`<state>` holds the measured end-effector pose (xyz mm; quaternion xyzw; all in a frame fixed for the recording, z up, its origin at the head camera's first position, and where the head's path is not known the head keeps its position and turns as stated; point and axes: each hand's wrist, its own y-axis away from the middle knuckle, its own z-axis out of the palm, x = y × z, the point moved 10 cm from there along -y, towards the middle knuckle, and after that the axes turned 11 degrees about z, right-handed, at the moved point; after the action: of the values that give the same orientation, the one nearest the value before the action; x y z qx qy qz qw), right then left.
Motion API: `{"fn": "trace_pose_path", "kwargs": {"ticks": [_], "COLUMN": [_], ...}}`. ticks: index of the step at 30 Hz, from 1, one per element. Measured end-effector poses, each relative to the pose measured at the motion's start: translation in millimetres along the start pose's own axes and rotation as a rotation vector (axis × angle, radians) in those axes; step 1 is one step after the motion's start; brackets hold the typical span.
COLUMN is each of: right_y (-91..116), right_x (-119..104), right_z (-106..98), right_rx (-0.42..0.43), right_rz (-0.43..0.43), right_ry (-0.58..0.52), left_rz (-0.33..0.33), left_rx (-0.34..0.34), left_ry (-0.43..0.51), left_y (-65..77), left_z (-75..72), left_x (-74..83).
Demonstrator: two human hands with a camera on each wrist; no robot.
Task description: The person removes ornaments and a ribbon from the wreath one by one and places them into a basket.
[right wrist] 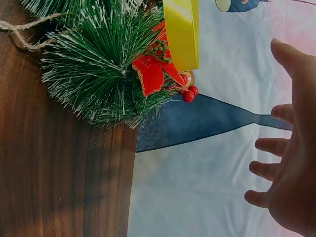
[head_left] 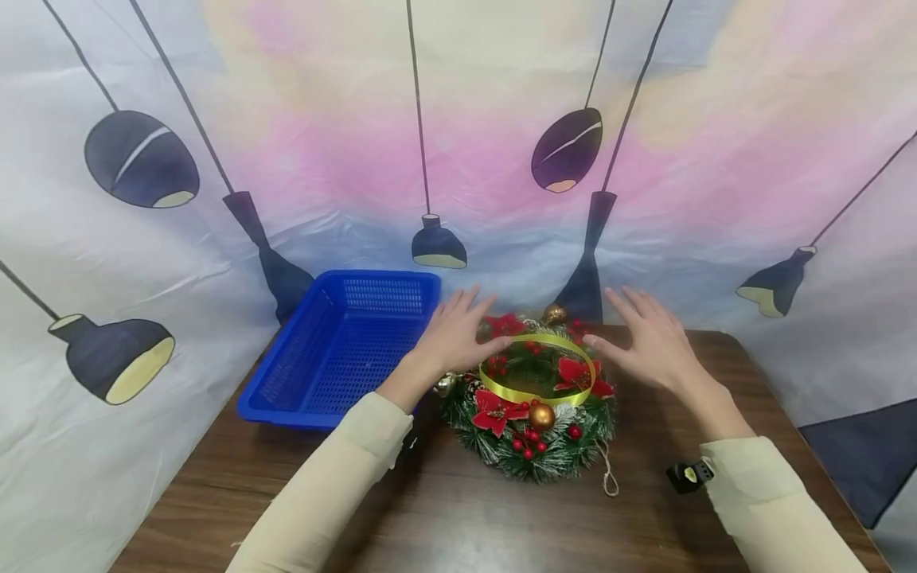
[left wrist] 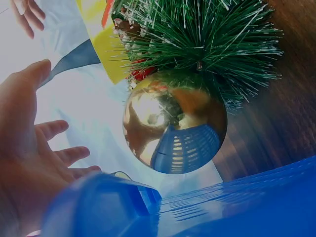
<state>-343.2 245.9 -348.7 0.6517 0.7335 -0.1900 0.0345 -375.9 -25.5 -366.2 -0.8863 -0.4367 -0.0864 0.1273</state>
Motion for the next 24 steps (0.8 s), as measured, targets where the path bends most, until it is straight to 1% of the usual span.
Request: {"fn": "trace_pose_path", "kwargs": {"ticks": [6,9,12,15,19,22,24], "right_y": [-1,0,2,4,10,15,18], "right_x": [-1,-3,-3,-1,7,14,19], "right_z": [1,3,6,13,24,30,35], "right_rx": [-0.022,-0.028,-0.035,-0.063,-0.108,-0.122,-0.123], "right_rz": [-0.004,-0.019,-0.038,-0.041,-0.02,0.0,0.024], "right_ry": [-0.026,-0.074,-0.134,-0.192,-0.274,-0.333,-0.366], "left_rz": [0.027,0.035,0.042,0.048,0.087,0.122,0.137], "left_rx": [0.033,0.051,0.058,0.044,0.003,-0.031,-0.04], "left_ry": [0.035,0.07,0.107,0.13,0.129,0.132,0.145], "left_y": [5.3,10.6,19.2,30.1,45.1,56.2,63.1], "left_z": [-2.7,-6.6,-12.0,-15.4,-18.3,-17.6,-16.2], "left_x": [2.5,5.5,10.3,14.6,18.8,17.2,13.2]}}
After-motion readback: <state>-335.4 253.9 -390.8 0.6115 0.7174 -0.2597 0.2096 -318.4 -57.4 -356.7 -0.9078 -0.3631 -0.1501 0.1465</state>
